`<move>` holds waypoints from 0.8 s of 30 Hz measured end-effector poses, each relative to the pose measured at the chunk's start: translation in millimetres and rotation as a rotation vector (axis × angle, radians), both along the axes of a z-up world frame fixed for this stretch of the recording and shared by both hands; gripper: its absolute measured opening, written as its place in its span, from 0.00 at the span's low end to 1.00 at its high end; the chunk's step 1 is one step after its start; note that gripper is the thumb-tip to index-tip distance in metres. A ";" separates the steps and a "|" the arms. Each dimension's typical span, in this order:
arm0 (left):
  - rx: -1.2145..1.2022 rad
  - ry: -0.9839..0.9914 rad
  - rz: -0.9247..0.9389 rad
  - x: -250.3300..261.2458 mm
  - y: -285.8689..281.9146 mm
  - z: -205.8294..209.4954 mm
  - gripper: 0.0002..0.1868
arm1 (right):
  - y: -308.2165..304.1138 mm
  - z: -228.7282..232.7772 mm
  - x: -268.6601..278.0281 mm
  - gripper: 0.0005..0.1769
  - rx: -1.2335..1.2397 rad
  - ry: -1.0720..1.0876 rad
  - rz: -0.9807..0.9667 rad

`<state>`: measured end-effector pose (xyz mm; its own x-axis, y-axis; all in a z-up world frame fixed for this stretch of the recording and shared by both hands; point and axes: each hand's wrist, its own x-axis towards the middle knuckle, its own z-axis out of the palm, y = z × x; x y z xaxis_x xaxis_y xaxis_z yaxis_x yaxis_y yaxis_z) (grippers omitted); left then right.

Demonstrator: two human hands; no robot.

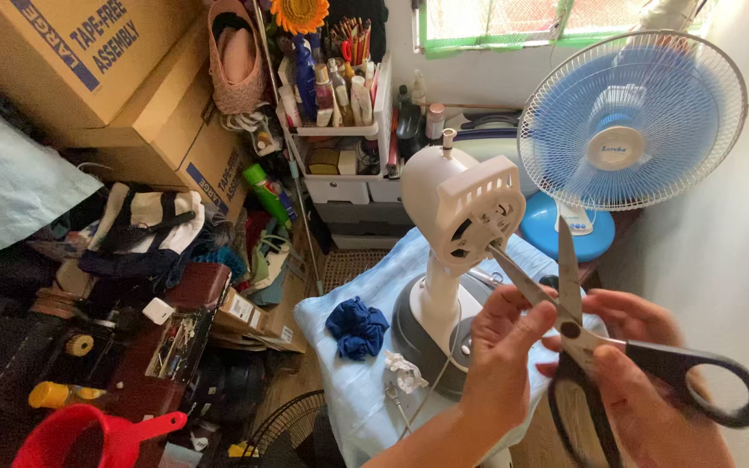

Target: The person uses scissors to repeatedly pry and adjust a small internal component inside the rear housing of a white electric fan. They hold the fan steady with one hand while manipulating the scissors with the other, occasionally rotating the fan to access different angles.

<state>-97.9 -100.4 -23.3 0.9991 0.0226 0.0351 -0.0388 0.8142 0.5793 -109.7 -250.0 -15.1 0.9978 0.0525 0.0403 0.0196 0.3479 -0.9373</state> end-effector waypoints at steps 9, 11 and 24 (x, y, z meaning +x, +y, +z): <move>0.586 -0.303 0.202 2.0 4.6 0.1 0.20 | -8.8 5.2 27.2 0.12 -0.243 -0.172 -0.199; 0.788 -0.264 0.369 5.7 27.4 4.7 0.20 | -15.2 13.2 42.9 0.12 -0.399 -0.246 -0.223; 1.448 -0.532 0.720 82.0 108.4 35.9 0.22 | 15.1 -13.5 67.7 0.09 -0.480 -0.484 -0.172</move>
<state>-15.8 8.1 12.7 0.6736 0.0836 0.7344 -0.5564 -0.5967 0.5783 -42.0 -234.9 -28.6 0.8695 0.0184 0.4936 0.4906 -0.1473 -0.8588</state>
